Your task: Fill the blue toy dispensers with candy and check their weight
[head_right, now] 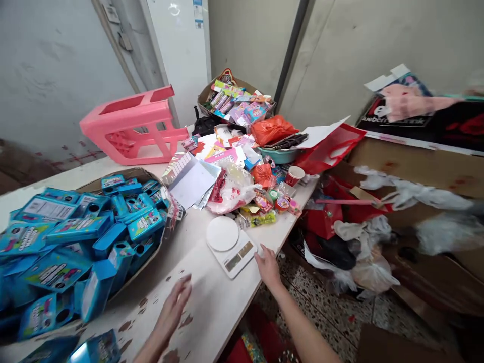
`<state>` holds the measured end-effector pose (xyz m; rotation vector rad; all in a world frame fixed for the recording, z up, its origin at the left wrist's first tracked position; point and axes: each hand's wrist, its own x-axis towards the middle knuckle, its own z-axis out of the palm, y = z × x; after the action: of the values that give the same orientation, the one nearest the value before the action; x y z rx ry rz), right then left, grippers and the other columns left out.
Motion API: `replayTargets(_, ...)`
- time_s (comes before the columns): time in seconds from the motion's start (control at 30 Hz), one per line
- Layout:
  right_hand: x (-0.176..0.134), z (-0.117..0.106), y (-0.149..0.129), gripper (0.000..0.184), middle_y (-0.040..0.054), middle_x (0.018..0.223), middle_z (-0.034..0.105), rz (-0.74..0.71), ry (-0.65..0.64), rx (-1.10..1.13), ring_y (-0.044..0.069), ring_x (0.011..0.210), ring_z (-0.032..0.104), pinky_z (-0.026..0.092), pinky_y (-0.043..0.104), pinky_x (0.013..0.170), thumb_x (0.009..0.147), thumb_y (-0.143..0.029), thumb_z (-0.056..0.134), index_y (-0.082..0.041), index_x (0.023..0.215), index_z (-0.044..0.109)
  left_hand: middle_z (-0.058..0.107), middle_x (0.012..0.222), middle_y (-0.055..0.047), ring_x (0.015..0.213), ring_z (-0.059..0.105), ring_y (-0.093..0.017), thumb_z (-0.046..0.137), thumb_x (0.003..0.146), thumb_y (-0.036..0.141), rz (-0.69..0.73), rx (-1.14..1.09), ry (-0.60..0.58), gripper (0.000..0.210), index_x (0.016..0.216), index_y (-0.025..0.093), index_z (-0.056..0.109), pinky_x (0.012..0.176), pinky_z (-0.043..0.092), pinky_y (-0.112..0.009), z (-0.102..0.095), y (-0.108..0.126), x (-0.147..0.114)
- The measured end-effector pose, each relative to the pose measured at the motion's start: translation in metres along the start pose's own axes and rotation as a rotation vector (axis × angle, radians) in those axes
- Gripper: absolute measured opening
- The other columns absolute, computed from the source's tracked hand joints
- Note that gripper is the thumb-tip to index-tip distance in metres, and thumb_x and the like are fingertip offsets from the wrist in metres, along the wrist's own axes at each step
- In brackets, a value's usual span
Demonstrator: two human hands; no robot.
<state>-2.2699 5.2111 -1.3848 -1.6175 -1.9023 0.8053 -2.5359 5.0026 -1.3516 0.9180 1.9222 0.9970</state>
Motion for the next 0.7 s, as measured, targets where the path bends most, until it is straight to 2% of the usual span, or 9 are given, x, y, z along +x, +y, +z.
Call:
replayTargets(0.1,0.034,0.009,-0.004,0.049,0.0136,0.105,0.054,0.100,-0.077,0.062,0.020,0.075,0.062,0.054,0.030,0.047,0.084,-0.047,0.046,-0.015,0.121,0.054,0.045,0.135,-0.016,0.129,0.038,-0.026,0.035,0.087,0.054,0.034,0.044,0.081,0.061,0.131,0.013,0.044,0.108,0.030,-0.043,0.030,0.053,0.122)
replayTargets(0.17,0.045,0.011,-0.004,0.048,0.0119,0.103,0.053,0.145,-0.132,0.085,0.018,0.073,0.061,0.051,0.025,0.039,0.083,-0.049,0.048,-0.016,0.116,0.057,0.045,0.136,-0.016,0.129,0.038,-0.026,0.032,0.088,0.052,0.074,0.102,0.066,0.061,0.132,0.011,0.042,0.109,0.028,-0.043,0.049,0.079,0.187)
replayTargets(0.2,0.049,0.010,-0.004,0.048,0.0113,0.103,0.053,0.161,-0.155,0.094,0.018,0.073,0.061,0.051,0.025,0.038,0.082,-0.050,0.050,-0.016,0.115,0.058,0.047,0.134,-0.015,0.127,0.040,-0.025,0.030,0.089,0.051,0.113,0.139,0.037,0.059,0.131,0.012,0.044,0.108,0.028,-0.042,0.057,0.087,0.210)
replayTargets(0.27,0.052,0.008,-0.006,0.049,0.0108,0.105,0.052,0.167,-0.200,0.114,0.017,0.071,0.060,0.053,0.026,0.041,0.081,-0.050,0.052,-0.017,0.116,0.058,0.053,0.128,-0.012,0.122,0.045,-0.024,0.027,0.090,0.050,0.194,0.223,-0.013,0.055,0.127,0.016,0.049,0.105,0.030,-0.041,0.067,0.093,0.235)
replayTargets(0.33,0.049,0.008,-0.010,0.048,0.0105,0.103,0.052,0.126,-0.236,0.121,0.016,0.069,0.058,0.057,0.030,0.053,0.080,-0.047,0.054,-0.016,0.117,0.057,0.057,0.122,-0.010,0.117,0.047,-0.023,0.026,0.090,0.050,0.214,0.304,-0.021,0.054,0.124,0.017,0.052,0.103,0.032,-0.041,0.065,0.088,0.234)
replayTargets(0.4,0.037,0.013,-0.018,0.046,0.0098,0.100,0.053,0.060,-0.280,0.112,0.015,0.070,0.057,0.057,0.033,0.065,0.080,-0.042,0.056,-0.014,0.118,0.057,0.056,0.122,-0.010,0.117,0.047,-0.023,0.026,0.090,0.052,0.154,0.354,0.005,0.055,0.125,0.017,0.051,0.103,0.032,-0.041,0.055,0.075,0.217)
replayTargets(0.57,0.008,0.029,-0.043,0.037,0.0085,0.099,0.055,-0.035,-0.500,0.126,0.018,0.083,0.059,0.055,0.029,0.068,0.079,-0.030,0.057,-0.017,0.114,0.060,0.052,0.129,-0.015,0.124,0.044,-0.030,0.026,0.089,0.053,-0.060,0.379,0.096,0.060,0.127,0.013,0.050,0.106,0.030,-0.047,0.015,0.039,0.158)
replayTargets(0.63,0.021,0.021,-0.046,0.036,0.0091,0.108,0.055,-0.102,-0.470,0.064,0.020,0.095,0.058,0.054,0.029,0.075,0.081,-0.028,0.055,-0.019,0.116,0.059,0.051,0.131,-0.017,0.125,0.043,-0.033,0.029,0.088,0.052,-0.089,0.370,0.140,0.061,0.128,0.011,0.049,0.106,0.030,-0.052,0.003,0.030,0.141)
replayTargets(0.7,0.054,0.000,-0.043,0.040,0.0101,0.120,0.050,-0.198,-0.304,-0.088,0.022,0.108,0.052,0.050,0.035,0.088,0.085,-0.027,0.050,-0.021,0.124,0.054,0.051,0.130,-0.017,0.124,0.043,-0.035,0.033,0.086,0.051,-0.071,0.377,0.208,0.059,0.130,0.014,0.047,0.104,0.031,-0.056,-0.004,0.028,0.128)
